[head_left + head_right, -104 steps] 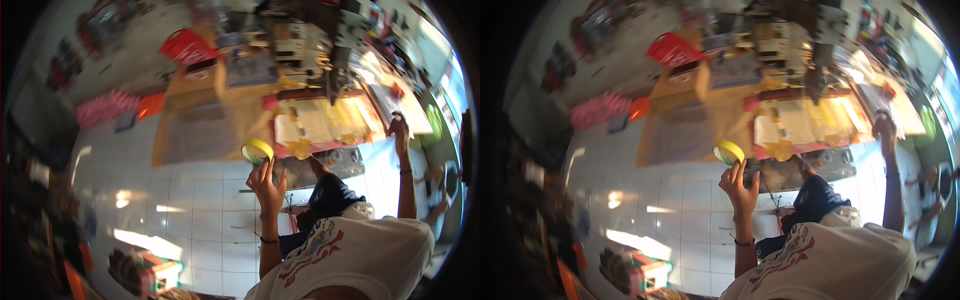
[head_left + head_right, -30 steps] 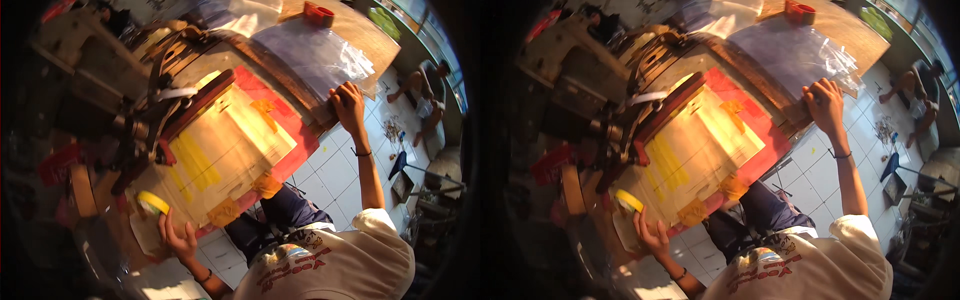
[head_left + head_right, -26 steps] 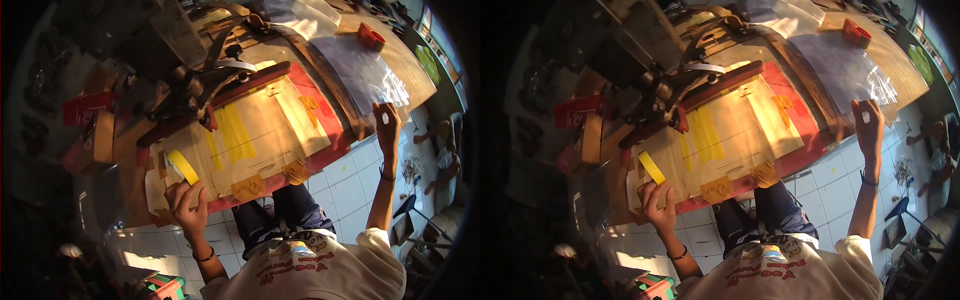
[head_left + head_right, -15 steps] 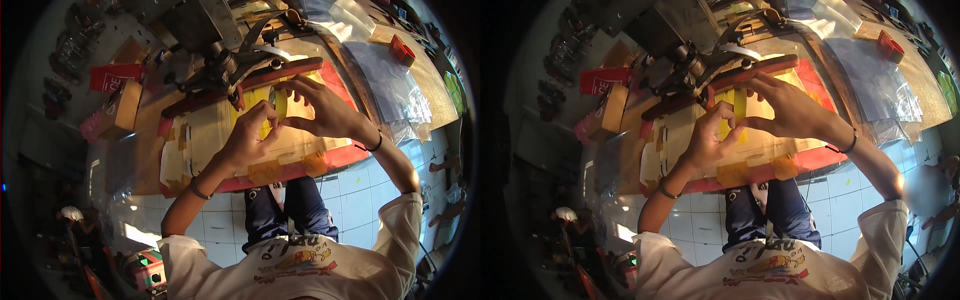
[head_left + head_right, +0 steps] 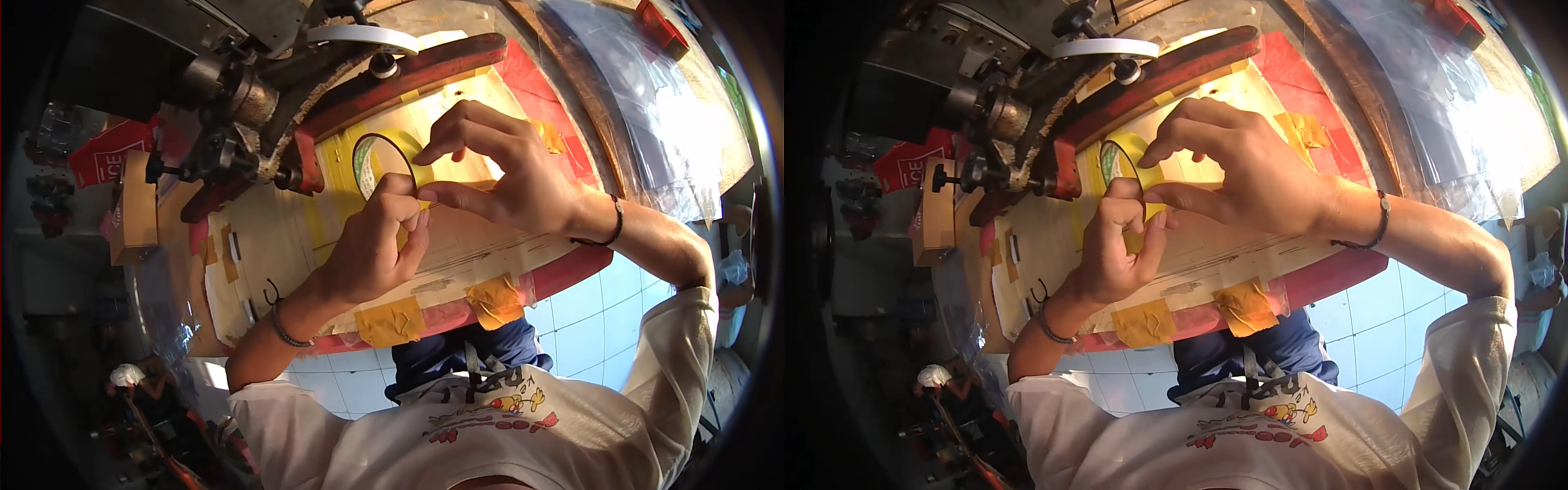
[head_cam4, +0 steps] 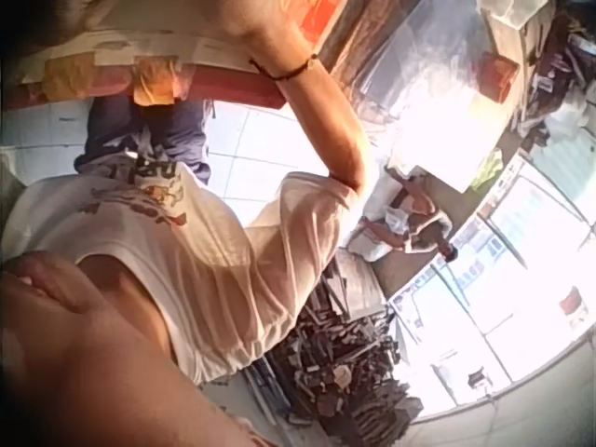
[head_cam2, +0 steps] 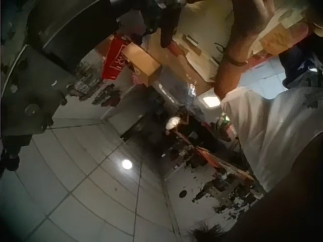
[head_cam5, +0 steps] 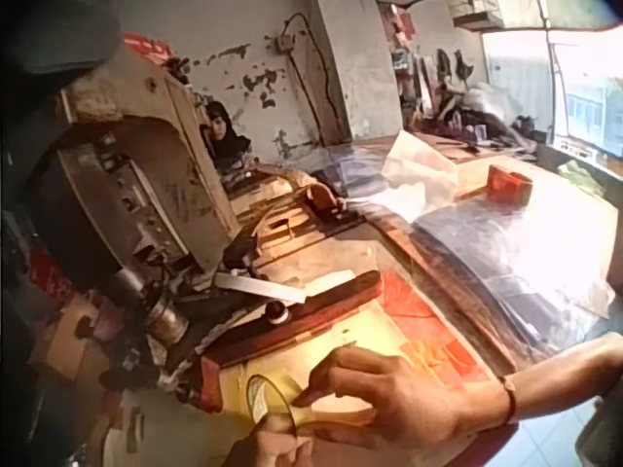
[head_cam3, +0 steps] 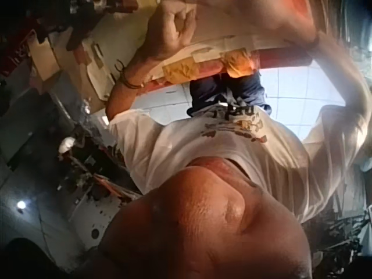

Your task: The person uses adhesive tape to secure a transparent sheet onto the frame of a screen-printing machine and places another sheet on the workbench surface.

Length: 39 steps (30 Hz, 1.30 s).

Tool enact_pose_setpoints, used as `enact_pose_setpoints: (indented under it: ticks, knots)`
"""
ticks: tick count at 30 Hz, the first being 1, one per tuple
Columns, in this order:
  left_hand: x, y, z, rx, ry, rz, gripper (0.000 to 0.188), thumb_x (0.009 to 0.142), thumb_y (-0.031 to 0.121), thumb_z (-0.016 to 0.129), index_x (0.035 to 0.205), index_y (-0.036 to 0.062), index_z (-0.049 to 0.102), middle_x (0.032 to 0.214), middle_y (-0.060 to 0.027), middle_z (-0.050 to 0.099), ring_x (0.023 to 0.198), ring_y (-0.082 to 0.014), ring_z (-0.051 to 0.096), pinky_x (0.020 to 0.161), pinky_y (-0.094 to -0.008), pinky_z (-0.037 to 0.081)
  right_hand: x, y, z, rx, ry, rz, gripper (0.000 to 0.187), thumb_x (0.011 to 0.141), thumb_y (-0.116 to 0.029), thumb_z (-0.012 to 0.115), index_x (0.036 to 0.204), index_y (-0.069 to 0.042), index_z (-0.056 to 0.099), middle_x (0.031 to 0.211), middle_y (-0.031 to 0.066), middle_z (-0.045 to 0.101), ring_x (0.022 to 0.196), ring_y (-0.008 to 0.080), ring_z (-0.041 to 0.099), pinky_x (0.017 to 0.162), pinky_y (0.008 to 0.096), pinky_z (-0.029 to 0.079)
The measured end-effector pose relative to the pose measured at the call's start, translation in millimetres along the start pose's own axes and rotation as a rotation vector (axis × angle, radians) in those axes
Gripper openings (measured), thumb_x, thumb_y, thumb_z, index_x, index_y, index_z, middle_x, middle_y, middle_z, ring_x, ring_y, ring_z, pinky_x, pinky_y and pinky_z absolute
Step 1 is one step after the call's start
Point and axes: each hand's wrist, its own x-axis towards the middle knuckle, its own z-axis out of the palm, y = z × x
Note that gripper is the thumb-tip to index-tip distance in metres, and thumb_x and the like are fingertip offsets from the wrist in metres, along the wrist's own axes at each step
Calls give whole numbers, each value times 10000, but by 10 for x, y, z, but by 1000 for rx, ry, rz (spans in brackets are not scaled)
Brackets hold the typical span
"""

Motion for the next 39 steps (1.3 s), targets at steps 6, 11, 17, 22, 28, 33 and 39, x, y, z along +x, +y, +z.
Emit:
enact_pose_setpoints:
  ticks: [6,11,17,22,28,33,39]
  knots:
    - [-46,-72,1,229,-42,90,359,827,-92,647,1046,57,405,866,-127,493,681,-253,546,599,-324,465,-75,64,59,166,-41,133,292,799,-155,822,1024,-48,669,985,83,657,893,226,647,783,341,539]
    - [-55,3,45,276,-18,109,382,804,-91,663,1050,59,411,864,-128,503,669,-257,562,565,-340,475,-137,59,25,190,-56,218,269,803,-113,822,1017,-39,676,1005,88,695,909,196,680,781,324,551]
    - [-81,-20,38,265,-73,88,439,762,-35,685,1116,65,445,963,-129,502,714,-282,601,554,-386,521,-123,66,-9,207,-104,256,218,813,-105,815,943,-22,661,954,81,707,908,201,692,785,322,549]
    - [-109,-38,36,252,-96,70,433,762,-59,656,1118,56,440,938,-127,492,693,-290,589,554,-387,519,-82,152,-18,304,-227,290,158,927,-145,700,999,-20,634,946,91,687,905,204,672,802,328,522]
    - [-66,-43,52,95,-81,-33,415,806,-85,600,1143,27,387,905,-141,473,668,-291,581,547,-382,509,-53,177,-46,214,-325,182,128,983,-105,583,1051,1,560,965,132,607,902,283,611,804,379,478]
    - [-48,-65,119,47,-8,-79,411,877,-81,552,1205,-2,316,953,-162,515,674,-185,587,575,-318,500,-79,205,-106,97,-348,13,117,969,-67,578,1052,-2,527,1029,139,559,967,304,567,831,392,465]
    - [-27,-111,99,-176,48,-234,659,836,-27,574,1439,-24,309,869,-96,597,720,-139,606,660,-288,514,-95,217,-76,17,-267,-101,160,935,-68,623,1056,-16,532,1075,133,540,1010,296,552,839,382,472]
